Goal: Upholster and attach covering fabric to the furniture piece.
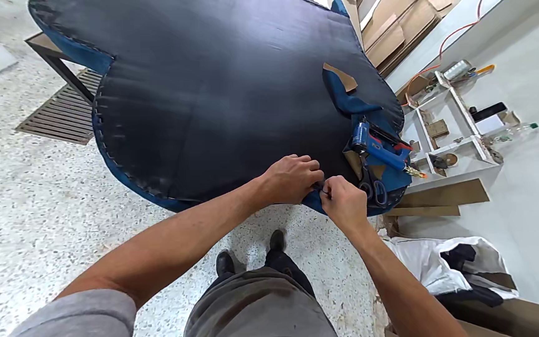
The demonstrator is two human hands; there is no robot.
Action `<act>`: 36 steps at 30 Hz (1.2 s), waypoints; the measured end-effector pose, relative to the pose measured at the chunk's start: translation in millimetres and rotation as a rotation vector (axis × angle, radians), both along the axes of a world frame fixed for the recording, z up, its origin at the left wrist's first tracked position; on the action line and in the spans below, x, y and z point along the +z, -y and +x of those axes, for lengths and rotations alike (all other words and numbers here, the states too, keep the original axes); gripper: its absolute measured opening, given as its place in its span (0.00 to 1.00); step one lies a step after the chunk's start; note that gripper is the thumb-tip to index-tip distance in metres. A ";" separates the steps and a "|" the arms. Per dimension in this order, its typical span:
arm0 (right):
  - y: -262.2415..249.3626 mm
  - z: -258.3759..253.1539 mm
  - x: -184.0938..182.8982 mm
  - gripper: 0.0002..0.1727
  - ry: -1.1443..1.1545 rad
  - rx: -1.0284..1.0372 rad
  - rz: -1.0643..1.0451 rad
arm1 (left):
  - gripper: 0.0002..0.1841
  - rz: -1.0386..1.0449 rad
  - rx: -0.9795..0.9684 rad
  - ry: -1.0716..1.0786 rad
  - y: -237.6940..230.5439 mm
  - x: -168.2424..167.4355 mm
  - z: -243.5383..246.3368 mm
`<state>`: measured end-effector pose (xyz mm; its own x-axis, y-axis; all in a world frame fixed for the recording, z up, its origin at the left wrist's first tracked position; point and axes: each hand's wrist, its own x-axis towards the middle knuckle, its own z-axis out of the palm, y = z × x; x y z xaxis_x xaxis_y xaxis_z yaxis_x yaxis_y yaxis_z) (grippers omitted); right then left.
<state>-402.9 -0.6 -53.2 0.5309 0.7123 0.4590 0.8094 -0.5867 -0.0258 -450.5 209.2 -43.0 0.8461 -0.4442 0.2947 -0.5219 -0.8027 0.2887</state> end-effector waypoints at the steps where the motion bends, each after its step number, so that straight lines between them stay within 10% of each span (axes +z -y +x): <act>1: -0.5 -2.3 -2.3 0.04 0.017 -0.001 0.001 | 0.06 0.022 0.012 -0.005 0.8 0.8 -1.4; 11: 24.9 -7.7 1.7 0.18 -0.465 -0.046 0.190 | 0.05 -0.113 0.030 0.200 4.2 -15.8 -2.0; 17: 20.4 -0.5 -7.8 0.07 -0.132 0.080 0.109 | 0.02 -0.143 0.087 0.093 0.7 -10.3 -8.3; 20: 22.2 -2.1 -9.8 0.08 -0.049 0.125 0.112 | 0.16 -0.151 0.128 -0.179 -18.7 6.5 -19.4; 36: 24.4 3.4 -5.7 0.12 -0.236 0.165 0.188 | 0.10 0.025 -0.036 0.069 -10.7 -10.4 -3.3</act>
<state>-399.5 -25.0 -58.9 0.5223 0.7125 0.4685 0.8521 -0.4153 -0.3185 -453.8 219.9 -53.5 0.8074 -0.4821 0.3402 -0.5687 -0.7894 0.2312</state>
